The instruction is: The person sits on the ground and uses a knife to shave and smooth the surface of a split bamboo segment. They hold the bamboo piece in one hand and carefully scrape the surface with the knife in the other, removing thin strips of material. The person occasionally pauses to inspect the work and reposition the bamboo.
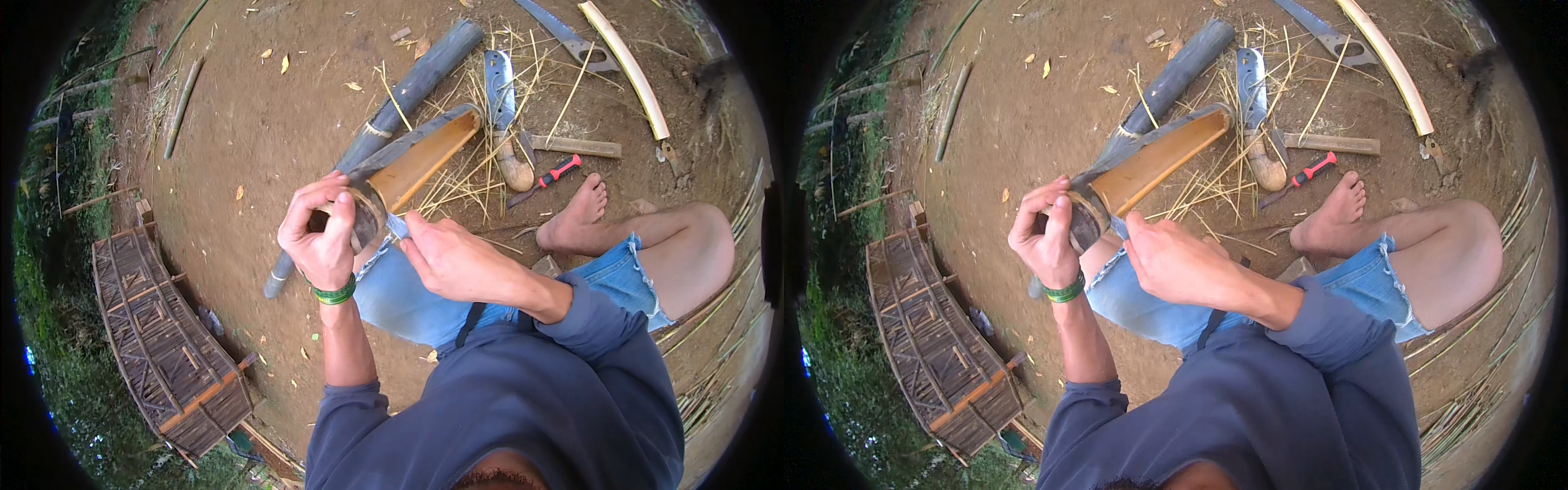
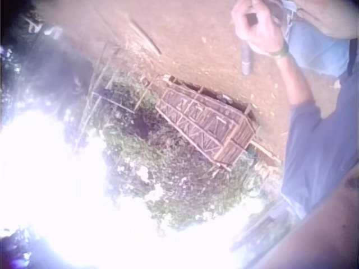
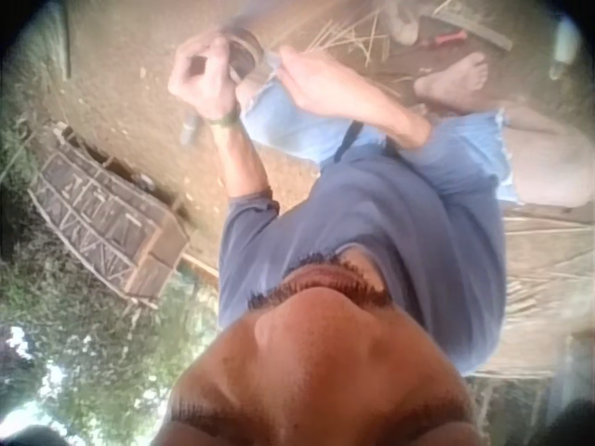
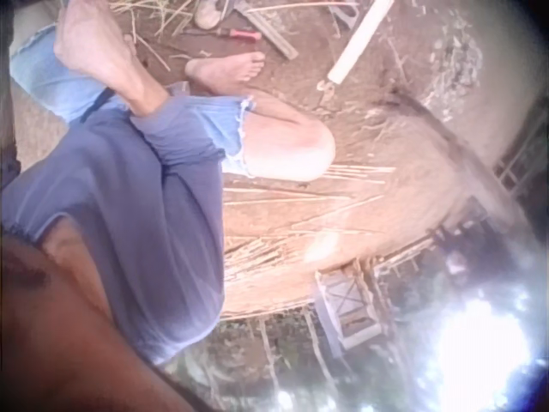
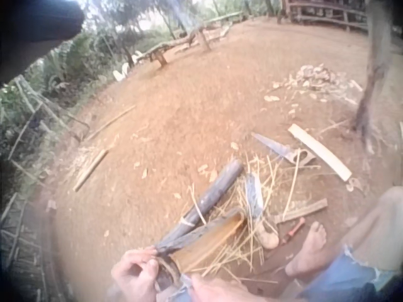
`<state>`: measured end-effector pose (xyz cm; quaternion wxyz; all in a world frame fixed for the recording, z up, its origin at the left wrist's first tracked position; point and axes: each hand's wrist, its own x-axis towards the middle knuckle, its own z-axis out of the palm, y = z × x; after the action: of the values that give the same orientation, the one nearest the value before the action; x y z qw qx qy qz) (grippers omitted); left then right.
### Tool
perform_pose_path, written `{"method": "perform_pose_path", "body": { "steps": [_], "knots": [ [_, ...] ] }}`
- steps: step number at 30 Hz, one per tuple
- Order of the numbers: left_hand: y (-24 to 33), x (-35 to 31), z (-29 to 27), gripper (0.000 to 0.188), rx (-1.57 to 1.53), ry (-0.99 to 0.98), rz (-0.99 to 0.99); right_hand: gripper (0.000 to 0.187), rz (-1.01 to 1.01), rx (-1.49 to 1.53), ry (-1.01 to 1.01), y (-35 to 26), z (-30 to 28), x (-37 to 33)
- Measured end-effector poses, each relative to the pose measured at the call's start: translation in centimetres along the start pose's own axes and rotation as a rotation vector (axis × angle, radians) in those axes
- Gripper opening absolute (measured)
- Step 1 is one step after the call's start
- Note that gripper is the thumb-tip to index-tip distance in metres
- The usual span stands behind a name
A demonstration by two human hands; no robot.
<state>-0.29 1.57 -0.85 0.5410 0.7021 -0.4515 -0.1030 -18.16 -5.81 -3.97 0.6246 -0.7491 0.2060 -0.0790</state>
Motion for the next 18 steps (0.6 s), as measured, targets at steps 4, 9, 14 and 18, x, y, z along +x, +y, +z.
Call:
{"method": "perform_pose_path", "body": {
  "steps": [4, 9, 14, 18],
  "knots": [
    [0.1, 0.1, -0.3, 0.005, 0.023, 0.054, -0.066, 0.018, -0.016, -0.11, 0.034, -0.6, 1.4, 0.7],
    [0.0, -1.3, -0.1, 0.007, 0.039, 0.22, -0.191, 0.019, 0.064, -0.639, 0.191, 3.6, -1.7, -0.7],
    [-0.2, -1.7, -0.1, 0.007, 0.015, 0.228, -0.22, 0.023, 0.134, -0.095, 0.232, 3.6, -4.9, 0.5],
    [-0.7, -1.3, -0.5, 0.006, -0.026, 0.157, -0.163, 0.019, 0.14, -0.215, 0.303, 6.2, -4.6, 0.8]
  ]
}}
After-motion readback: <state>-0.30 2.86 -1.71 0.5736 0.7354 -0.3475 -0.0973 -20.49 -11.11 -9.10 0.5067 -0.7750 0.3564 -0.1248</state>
